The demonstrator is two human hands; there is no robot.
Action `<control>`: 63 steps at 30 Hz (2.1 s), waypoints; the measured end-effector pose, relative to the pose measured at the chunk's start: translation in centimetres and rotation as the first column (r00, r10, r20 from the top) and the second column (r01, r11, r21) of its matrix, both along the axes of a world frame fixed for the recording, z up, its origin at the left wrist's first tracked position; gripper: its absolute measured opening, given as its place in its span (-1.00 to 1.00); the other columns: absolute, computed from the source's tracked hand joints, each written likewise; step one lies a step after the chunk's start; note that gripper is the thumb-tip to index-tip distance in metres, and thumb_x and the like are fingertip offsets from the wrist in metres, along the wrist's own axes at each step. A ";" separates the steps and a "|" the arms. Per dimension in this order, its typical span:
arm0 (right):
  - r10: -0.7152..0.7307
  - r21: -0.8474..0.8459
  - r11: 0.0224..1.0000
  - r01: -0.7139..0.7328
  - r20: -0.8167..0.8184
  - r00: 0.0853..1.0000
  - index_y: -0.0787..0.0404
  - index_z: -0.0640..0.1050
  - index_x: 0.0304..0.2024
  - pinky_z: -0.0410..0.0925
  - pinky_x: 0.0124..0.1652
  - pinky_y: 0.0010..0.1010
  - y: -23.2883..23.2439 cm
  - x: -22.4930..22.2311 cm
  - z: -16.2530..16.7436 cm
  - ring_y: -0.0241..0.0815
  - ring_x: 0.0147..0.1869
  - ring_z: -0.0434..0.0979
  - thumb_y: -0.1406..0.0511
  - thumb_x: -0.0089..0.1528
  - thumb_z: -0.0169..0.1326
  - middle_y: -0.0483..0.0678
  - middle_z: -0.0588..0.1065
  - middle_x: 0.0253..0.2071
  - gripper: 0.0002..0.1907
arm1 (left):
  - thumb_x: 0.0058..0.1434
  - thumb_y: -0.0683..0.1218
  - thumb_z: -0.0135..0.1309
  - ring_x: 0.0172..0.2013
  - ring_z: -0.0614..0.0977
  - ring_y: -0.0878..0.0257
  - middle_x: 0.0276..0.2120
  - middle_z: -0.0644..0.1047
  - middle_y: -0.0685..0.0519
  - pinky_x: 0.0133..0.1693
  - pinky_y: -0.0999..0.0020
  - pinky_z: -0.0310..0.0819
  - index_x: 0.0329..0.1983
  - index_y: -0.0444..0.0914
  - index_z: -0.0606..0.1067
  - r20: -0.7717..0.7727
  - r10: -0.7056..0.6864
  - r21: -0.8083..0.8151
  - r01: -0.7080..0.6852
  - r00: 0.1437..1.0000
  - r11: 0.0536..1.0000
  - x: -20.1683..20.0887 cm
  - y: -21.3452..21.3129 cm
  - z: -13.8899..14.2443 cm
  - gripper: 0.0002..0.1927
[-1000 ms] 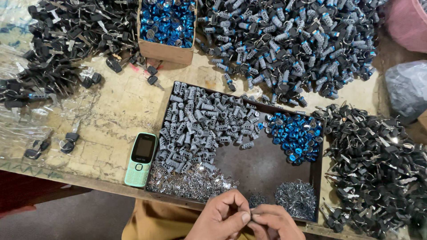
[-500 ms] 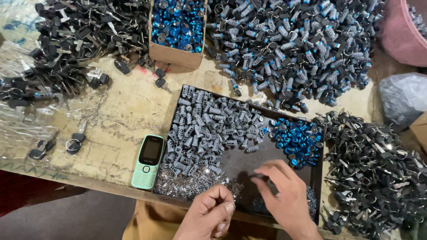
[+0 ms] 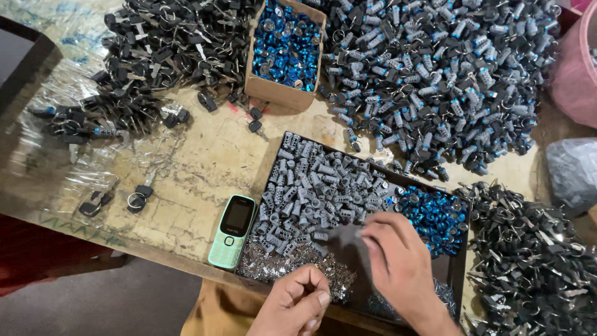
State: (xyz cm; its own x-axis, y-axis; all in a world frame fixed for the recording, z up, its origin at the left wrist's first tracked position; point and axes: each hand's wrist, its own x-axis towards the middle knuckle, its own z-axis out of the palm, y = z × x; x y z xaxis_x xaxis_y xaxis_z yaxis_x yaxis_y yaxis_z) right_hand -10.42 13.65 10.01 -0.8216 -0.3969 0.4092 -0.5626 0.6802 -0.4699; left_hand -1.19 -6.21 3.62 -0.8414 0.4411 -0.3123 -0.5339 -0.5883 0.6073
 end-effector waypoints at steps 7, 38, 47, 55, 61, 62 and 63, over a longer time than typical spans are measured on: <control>0.145 -0.591 0.753 0.289 0.577 0.804 0.37 0.51 0.00 0.53 -0.28 -0.47 2.8 9.2 -6.2 -0.26 -0.23 0.60 0.59 0.25 0.11 0.13 0.57 -0.12 -0.73 | 0.38 -0.19 0.09 -0.63 0.29 0.50 -0.60 0.33 0.21 -0.58 0.55 0.10 -0.25 -0.23 0.37 0.008 -0.115 -0.018 0.115 0.993 0.993 -0.7 1.3 1.0 -0.87; -0.014 -0.372 0.908 0.195 0.436 0.900 0.21 0.74 -0.16 0.52 -0.24 -0.46 4.7 12.5 -5.4 -0.24 -0.23 0.68 0.54 -0.06 0.31 -0.01 0.56 -0.24 -0.60 | 0.17 -0.30 0.21 -0.42 0.39 0.51 -0.49 0.44 0.18 -0.38 0.54 0.26 -0.43 -0.27 0.40 -0.236 -0.044 -0.360 -0.046 0.971 0.932 1.1 4.1 -0.2 -0.80; -0.209 -0.283 0.907 0.311 0.339 0.917 0.21 0.57 -0.30 0.51 -0.31 -0.47 2.5 12.3 -5.2 -0.23 -0.30 0.63 0.47 -0.08 0.36 0.00 0.59 -0.36 -0.68 | 0.05 -0.20 0.29 -0.34 0.65 0.16 -0.33 0.53 -0.01 -0.33 0.36 0.58 -0.30 -0.29 0.52 -0.838 -0.355 -0.543 -0.687 0.414 0.483 0.8 3.5 2.8 -0.81; 0.120 -0.425 0.905 0.029 0.319 0.940 0.19 0.60 -0.24 0.52 -0.28 -0.45 2.1 8.7 -3.3 -0.23 -0.25 0.71 0.33 0.01 0.41 0.01 0.60 -0.25 -0.69 | 0.06 -0.27 0.26 -0.42 0.66 0.23 -0.36 0.59 -0.02 -0.37 0.44 0.52 -0.38 -0.33 0.52 -0.658 -0.107 -0.565 -0.395 0.746 0.725 -0.6 1.2 3.3 -0.87; -0.222 0.088 0.975 0.204 0.368 0.903 0.09 0.65 -0.01 0.36 -0.30 -0.26 -0.2 4.2 -0.5 -0.06 -0.30 0.49 0.39 0.09 0.20 0.00 0.44 -0.23 -0.62 | -0.05 -0.30 0.14 -0.46 0.57 0.28 -0.43 0.54 0.02 -0.37 0.46 0.43 -0.43 -0.35 0.48 -0.598 0.045 -0.595 -0.480 0.800 0.645 -1.1 -0.4 3.2 -0.89; -0.192 0.127 0.979 0.161 0.294 0.936 0.08 0.65 0.00 0.31 -0.26 -0.22 -0.8 3.7 -0.3 -0.03 -0.28 0.44 0.42 0.09 0.18 0.00 0.42 -0.23 -0.59 | -0.06 -0.30 0.12 -0.49 0.54 0.28 -0.46 0.51 0.02 -0.40 0.45 0.39 -0.44 -0.35 0.47 -0.566 0.030 -0.619 -0.449 0.824 0.644 -1.0 -0.7 3.3 -0.90; -0.155 0.168 0.978 0.119 0.218 0.964 0.08 0.64 0.02 0.27 -0.23 -0.18 -1.3 3.3 -0.1 -0.01 -0.26 0.39 0.44 0.08 0.15 -0.01 0.40 -0.23 -0.56 | -0.08 -0.30 0.10 -0.51 0.51 0.27 -0.48 0.48 0.02 -0.43 0.45 0.35 -0.46 -0.35 0.47 -0.535 0.016 -0.643 -0.419 0.845 0.641 -1.0 -0.9 3.3 -0.90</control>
State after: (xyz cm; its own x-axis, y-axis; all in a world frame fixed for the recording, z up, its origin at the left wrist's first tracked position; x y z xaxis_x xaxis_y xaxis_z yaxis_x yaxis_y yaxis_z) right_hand -7.08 12.32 9.94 -0.9369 -0.3167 0.1478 -0.3486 0.8168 -0.4598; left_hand -2.19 -7.11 6.88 -0.9995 0.0301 -0.0050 -0.0026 0.0801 0.9968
